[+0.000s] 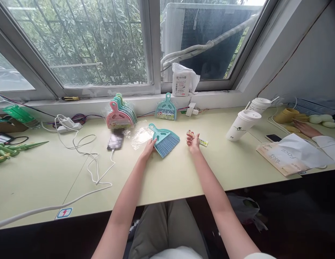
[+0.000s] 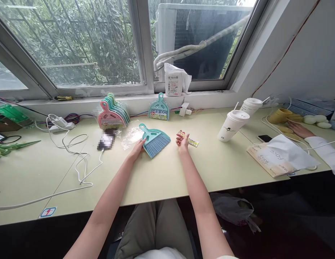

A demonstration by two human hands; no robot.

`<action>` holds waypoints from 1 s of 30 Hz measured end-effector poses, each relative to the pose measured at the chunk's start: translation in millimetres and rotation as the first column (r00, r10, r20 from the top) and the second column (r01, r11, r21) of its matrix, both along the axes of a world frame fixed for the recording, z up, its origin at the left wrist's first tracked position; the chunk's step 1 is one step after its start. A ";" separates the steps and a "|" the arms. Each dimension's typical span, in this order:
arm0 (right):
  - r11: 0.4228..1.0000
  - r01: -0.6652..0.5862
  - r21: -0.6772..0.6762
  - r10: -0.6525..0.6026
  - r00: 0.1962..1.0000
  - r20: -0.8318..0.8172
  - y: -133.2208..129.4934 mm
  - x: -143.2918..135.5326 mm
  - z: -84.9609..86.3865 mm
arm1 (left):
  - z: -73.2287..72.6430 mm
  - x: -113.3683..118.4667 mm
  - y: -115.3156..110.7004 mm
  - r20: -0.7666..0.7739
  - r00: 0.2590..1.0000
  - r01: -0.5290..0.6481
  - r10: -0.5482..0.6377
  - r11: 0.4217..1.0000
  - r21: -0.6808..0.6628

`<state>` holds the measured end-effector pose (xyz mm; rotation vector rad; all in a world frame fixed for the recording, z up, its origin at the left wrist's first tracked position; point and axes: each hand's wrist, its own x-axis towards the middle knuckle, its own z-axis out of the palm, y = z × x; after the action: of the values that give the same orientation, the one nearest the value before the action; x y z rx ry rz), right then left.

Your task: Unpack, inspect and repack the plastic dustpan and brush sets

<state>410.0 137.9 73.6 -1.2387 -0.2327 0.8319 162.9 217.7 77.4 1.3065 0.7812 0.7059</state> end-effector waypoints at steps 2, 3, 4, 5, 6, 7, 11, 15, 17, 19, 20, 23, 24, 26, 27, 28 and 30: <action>0.999 0.046 -0.026 -0.038 0.970 0.239 -0.7 -14.2 1.5 | 2.1 0.2 -2.0 -0.010 1.000 0.007 -0.007 1.000 0.009; 0.998 0.052 -0.036 -0.033 0.910 0.413 -1.7 -23.3 2.5 | 2.7 0.6 -3.2 -0.018 1.000 0.015 -0.014 1.000 0.020; 0.998 0.041 -0.044 -0.007 0.803 0.596 -3.1 -33.4 3.6 | 3.0 1.4 -4.8 -0.028 0.999 0.025 -0.024 0.999 0.036; 0.998 0.021 -0.055 0.028 0.648 0.761 -4.6 -44.2 4.6 | 3.0 2.6 -6.8 -0.038 0.999 0.037 -0.035 0.998 0.057; 0.997 -0.004 -0.073 0.066 0.472 0.879 -6.0 -55.0 5.4 | 2.9 4.0 -9.0 -0.043 0.998 0.047 -0.043 0.996 0.081; 0.995 -0.019 -0.103 0.104 0.308 0.946 -7.1 -64.9 5.9 | 2.7 5.6 -11.4 -0.045 0.998 0.059 -0.055 0.992 0.111; 0.980 0.067 -0.190 0.192 -0.034 0.981 -8.4 -86.2 5.1 | 3.8 11.5 -19.7 -0.026 0.993 0.121 -0.119 0.954 0.273; 0.972 0.104 -0.211 0.216 -0.043 0.975 -7.4 -79.5 4.3 | 9.0 13.6 -22.0 -0.033 0.994 0.111 -0.107 0.935 0.336; 0.974 0.096 -0.206 0.206 0.005 0.979 -7.3 -74.4 5.8 | 12.0 14.2 -21.8 -0.038 0.993 0.116 -0.110 0.930 0.348; 0.976 0.091 -0.200 0.195 0.056 0.979 -7.8 -71.4 8.8 | 14.4 15.4 -21.6 -0.045 0.993 0.119 -0.110 0.923 0.366; 0.976 0.091 -0.197 0.191 0.075 0.979 -8.4 -70.7 10.8 | 15.4 16.1 -21.6 -0.058 0.993 0.114 -0.099 0.918 0.381; 0.980 0.094 -0.178 0.173 0.055 0.983 -11.6 -71.0 17.5 | 18.4 17.8 -22.3 -0.128 0.991 0.086 -0.032 0.891 0.446; 0.981 0.095 -0.168 0.167 0.024 0.986 -13.1 -71.8 19.6 | 19.6 17.8 -23.0 -0.155 0.988 0.078 -0.006 0.882 0.464; 0.984 0.095 -0.151 0.157 -0.056 0.986 -16.1 -73.9 23.2 | 22.7 17.3 -25.8 -0.191 0.980 0.041 0.062 0.868 0.495; 0.985 0.099 -0.143 0.153 -0.094 0.984 -17.4 -75.1 24.7 | 24.6 16.8 -27.8 -0.194 0.975 0.009 0.105 0.861 0.509; 0.985 0.104 -0.136 0.149 -0.129 0.980 -18.6 -76.2 26.0 | 26.8 16.3 -30.4 -0.188 0.970 -0.032 0.153 0.851 0.524; 0.986 0.117 -0.115 0.136 -0.186 0.973 -20.5 -77.3 28.4 | 31.7 15.9 -36.5 -0.161 0.957 -0.113 0.241 0.823 0.557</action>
<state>332.7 117.5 102.0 -1.8448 -1.5703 -0.4703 178.8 181.3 109.1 1.8734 0.9337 0.9900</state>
